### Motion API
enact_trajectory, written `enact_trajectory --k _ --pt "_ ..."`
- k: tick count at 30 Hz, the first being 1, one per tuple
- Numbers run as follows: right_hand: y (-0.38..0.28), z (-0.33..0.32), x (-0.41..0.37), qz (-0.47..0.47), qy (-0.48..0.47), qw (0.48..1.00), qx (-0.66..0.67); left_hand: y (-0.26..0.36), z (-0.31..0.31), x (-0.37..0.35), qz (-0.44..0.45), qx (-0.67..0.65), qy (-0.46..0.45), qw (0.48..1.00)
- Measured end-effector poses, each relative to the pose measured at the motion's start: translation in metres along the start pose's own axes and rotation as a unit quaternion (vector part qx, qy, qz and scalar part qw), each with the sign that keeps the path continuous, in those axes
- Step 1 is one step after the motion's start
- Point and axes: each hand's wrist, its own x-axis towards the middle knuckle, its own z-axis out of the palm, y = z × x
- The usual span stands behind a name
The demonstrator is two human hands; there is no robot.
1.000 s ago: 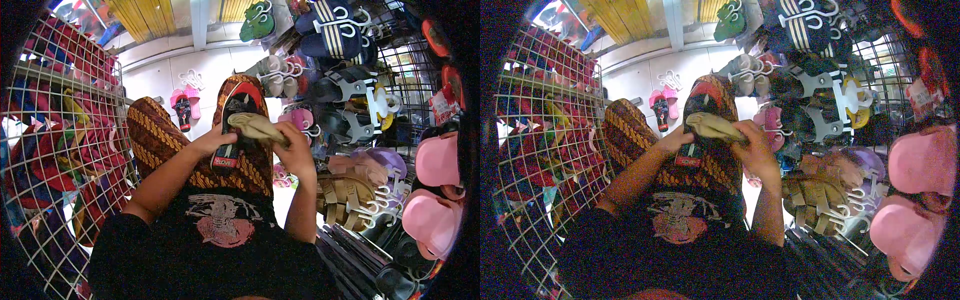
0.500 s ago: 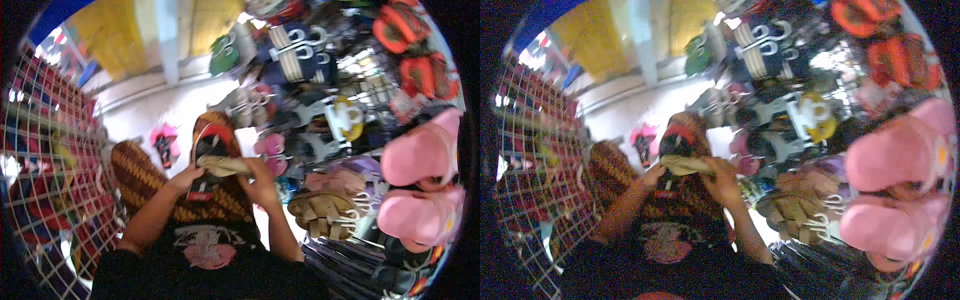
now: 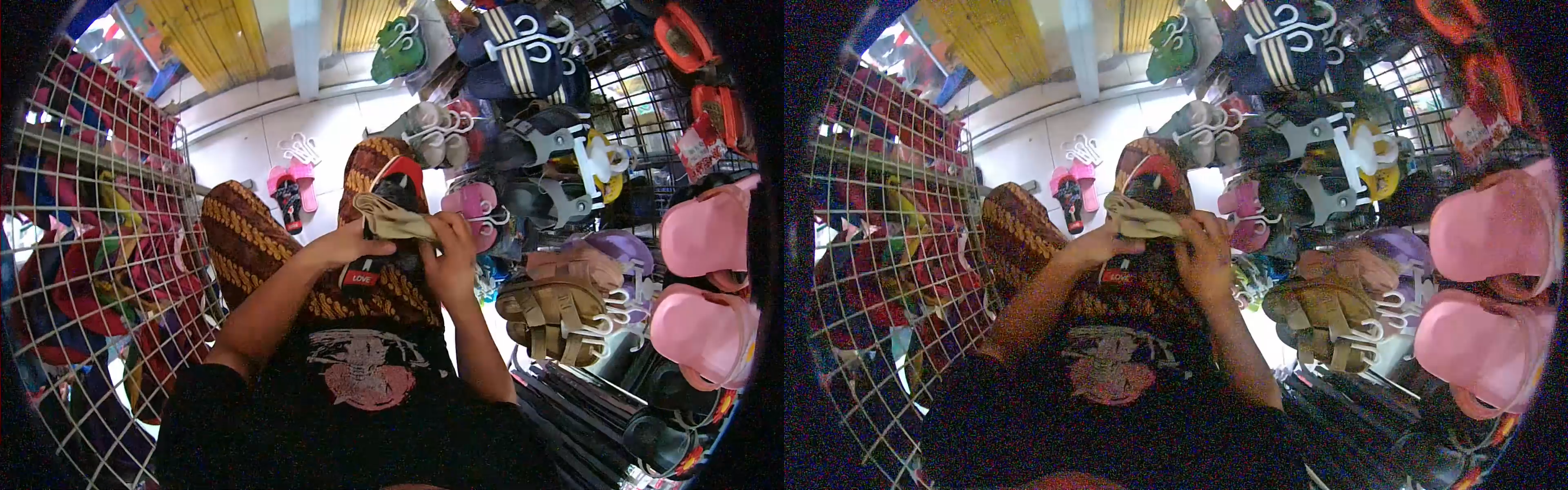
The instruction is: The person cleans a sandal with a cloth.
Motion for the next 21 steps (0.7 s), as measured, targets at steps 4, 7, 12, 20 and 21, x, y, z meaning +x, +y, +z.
enact_trajectory --k 4,7,12,20,21 --pt "0.008 -0.014 0.001 -0.025 -0.135 0.990 -0.001 -0.036 -0.021 0.012 0.055 0.021 -0.090 0.994" --pt "0.006 -0.035 0.011 -0.023 -0.222 0.974 0.034 -0.042 -0.013 0.003 0.130 -0.008 -0.061 0.990" --pt "-0.011 -0.020 0.008 -0.021 -0.053 0.996 -0.067 -0.027 -0.009 0.008 0.081 -0.037 -0.092 0.992" --pt "0.000 -0.033 0.011 0.039 -0.151 0.988 0.008 -0.039 0.008 0.005 0.085 -0.215 0.003 0.973" --pt "0.002 -0.024 0.005 0.047 -0.129 0.990 0.016 -0.035 0.011 0.008 0.101 -0.280 0.007 0.955"
